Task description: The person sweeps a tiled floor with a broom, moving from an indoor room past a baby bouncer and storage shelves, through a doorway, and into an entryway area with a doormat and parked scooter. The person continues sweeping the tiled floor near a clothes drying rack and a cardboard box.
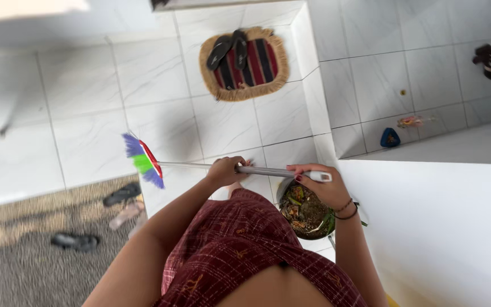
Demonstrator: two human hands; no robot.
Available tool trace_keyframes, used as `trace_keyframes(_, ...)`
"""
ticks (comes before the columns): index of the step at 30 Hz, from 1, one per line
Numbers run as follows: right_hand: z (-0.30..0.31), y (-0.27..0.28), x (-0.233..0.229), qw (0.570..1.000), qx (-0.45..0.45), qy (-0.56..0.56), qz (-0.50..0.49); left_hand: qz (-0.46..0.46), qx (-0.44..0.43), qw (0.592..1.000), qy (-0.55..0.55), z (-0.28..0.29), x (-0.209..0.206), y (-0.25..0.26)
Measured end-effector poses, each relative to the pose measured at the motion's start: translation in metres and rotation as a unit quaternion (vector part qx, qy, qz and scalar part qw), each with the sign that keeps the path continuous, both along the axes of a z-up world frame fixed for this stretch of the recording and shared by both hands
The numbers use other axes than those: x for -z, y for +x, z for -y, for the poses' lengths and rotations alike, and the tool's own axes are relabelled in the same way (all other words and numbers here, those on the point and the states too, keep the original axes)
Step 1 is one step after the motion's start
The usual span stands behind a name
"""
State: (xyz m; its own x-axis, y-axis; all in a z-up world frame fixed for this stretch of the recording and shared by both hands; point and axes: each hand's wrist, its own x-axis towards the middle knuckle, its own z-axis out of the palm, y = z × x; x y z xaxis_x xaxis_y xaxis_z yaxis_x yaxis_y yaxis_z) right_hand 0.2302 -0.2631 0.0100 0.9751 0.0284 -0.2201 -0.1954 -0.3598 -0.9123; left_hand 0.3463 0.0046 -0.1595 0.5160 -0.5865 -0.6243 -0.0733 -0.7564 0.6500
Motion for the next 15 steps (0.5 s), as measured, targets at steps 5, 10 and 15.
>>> trace_keyframes(5, 0.091, -0.018, -0.014, 0.974, 0.225, 0.021, 0.017, 0.213, 0.041, 0.957, -0.193, 0.117, -0.041, 0.056)
trace_keyframes(10, 0.146, 0.010, -0.029, 0.922, 0.256, 0.205, 0.204, 0.308, 0.167, 0.902, -0.252, 0.234, -0.087, 0.114)
trace_keyframes(15, 0.196, 0.072, -0.052, 0.919, 0.196, 0.159, 0.302, 0.250, 0.271, 0.856, -0.363, 0.345, -0.142, 0.167)
